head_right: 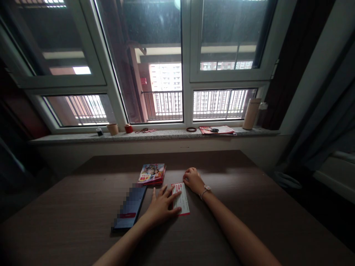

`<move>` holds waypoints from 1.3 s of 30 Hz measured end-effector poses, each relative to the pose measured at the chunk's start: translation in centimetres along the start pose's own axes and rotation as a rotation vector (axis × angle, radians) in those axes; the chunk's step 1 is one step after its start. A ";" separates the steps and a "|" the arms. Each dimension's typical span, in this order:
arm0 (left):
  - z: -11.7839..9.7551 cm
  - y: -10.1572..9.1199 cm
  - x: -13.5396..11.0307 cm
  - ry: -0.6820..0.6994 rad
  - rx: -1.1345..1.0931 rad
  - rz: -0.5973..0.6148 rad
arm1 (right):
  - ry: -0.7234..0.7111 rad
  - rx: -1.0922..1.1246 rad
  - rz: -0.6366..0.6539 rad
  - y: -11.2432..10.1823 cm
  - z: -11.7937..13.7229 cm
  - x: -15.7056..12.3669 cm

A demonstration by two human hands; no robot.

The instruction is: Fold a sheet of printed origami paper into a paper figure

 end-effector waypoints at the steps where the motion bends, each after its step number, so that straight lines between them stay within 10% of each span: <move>1: 0.1 0.0 0.0 0.003 0.001 -0.004 | 0.004 0.009 -0.003 0.0 -0.1 -0.1; 20: 0.4 0.5 0.0 0.049 0.021 -0.057 | -0.142 0.200 0.151 -3.3 2.7 -8.3; 39: 0.3 -0.2 0.1 -0.018 -0.011 -0.104 | -0.164 0.105 0.141 -3.4 2.9 -8.5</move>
Point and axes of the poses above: each hand's wrist, its own x-axis towards the middle knuckle, its own y-axis out of the palm, z = x × y, the point moved 1 cm from there along x, towards the middle knuckle, and after that the axes turned 12 degrees about -x, right-handed, at the moved point
